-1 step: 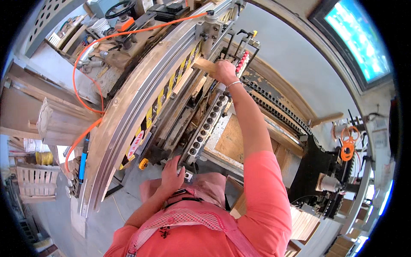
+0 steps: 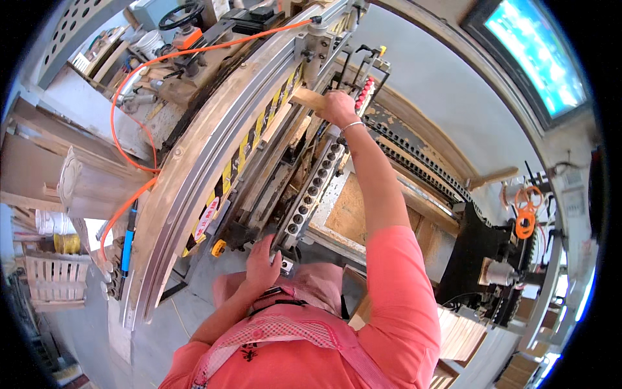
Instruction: The person repeatedly picks up small wooden blocks from a table, places them into a woodworking machine, and retrieves the processed pieces. The person stacks the finished blocks on a nearby pile.
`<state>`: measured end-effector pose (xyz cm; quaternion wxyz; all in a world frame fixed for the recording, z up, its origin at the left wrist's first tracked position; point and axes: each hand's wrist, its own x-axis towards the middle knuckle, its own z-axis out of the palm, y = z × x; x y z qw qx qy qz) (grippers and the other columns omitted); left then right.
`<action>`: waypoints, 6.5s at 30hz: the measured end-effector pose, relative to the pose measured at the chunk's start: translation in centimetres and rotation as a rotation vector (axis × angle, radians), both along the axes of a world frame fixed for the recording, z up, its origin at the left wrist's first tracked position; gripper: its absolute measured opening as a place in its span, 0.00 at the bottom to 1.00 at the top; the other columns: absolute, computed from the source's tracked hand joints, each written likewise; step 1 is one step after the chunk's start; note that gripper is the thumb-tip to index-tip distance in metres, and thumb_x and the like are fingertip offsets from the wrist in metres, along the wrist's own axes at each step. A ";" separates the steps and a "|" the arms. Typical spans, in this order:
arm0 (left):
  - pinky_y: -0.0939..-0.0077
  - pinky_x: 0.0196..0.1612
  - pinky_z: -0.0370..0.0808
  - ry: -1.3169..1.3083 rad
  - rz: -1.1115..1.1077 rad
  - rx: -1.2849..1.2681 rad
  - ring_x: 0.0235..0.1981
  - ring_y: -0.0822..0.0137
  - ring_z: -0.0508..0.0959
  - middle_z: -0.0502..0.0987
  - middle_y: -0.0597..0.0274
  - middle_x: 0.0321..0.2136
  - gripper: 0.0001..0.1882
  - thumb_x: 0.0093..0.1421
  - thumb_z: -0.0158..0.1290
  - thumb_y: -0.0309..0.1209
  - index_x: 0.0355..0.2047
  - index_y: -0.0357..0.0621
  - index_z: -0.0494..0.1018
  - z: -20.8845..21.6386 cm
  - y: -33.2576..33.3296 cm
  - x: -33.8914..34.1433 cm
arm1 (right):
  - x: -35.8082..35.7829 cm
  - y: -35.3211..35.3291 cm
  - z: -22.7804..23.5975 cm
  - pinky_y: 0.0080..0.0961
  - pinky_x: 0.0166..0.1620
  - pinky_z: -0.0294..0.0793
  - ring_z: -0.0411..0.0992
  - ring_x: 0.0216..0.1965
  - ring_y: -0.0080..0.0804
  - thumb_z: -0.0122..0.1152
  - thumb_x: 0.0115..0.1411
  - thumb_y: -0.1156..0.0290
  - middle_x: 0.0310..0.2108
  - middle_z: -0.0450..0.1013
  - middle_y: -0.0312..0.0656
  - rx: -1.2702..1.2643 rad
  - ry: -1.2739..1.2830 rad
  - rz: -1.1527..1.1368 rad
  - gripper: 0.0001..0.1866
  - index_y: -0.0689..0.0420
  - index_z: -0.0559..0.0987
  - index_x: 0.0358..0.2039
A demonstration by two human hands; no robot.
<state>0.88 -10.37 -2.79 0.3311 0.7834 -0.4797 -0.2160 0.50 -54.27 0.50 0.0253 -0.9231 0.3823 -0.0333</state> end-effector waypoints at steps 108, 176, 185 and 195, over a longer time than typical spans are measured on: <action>0.75 0.45 0.68 0.401 0.156 -0.239 0.46 0.66 0.71 0.68 0.54 0.50 0.30 0.52 0.55 0.26 0.56 0.42 0.60 2.0 -4.7 0.8 | -6.7 2.8 7.7 0.32 0.35 0.75 0.74 0.29 0.43 0.68 0.36 0.58 0.26 0.75 0.47 0.138 0.064 0.115 0.20 0.59 0.79 0.27; 0.74 0.49 0.65 0.822 0.165 -0.450 0.43 0.69 0.69 0.69 0.57 0.41 0.13 0.55 0.45 0.20 0.43 0.39 0.63 0.0 -4.3 -0.6 | 1.1 -0.3 0.7 0.34 0.38 0.74 0.75 0.34 0.42 0.60 0.48 0.49 0.29 0.76 0.49 0.015 0.031 0.145 0.24 0.61 0.79 0.28; 0.73 0.48 0.66 0.798 0.157 -0.482 0.42 0.69 0.70 0.70 0.57 0.40 0.13 0.56 0.46 0.21 0.42 0.39 0.63 -0.3 -4.5 -0.6 | 1.4 -0.4 1.1 0.35 0.37 0.75 0.75 0.34 0.42 0.60 0.48 0.47 0.30 0.76 0.48 0.043 0.090 0.143 0.25 0.60 0.79 0.29; 0.80 0.37 0.70 1.155 0.356 -0.398 0.35 0.73 0.73 0.74 0.60 0.40 0.19 0.57 0.48 0.28 0.49 0.38 0.65 1.6 -3.6 0.5 | 1.5 -0.3 1.1 0.36 0.37 0.75 0.75 0.34 0.44 0.56 0.51 0.44 0.31 0.76 0.51 0.010 0.096 0.169 0.28 0.61 0.78 0.30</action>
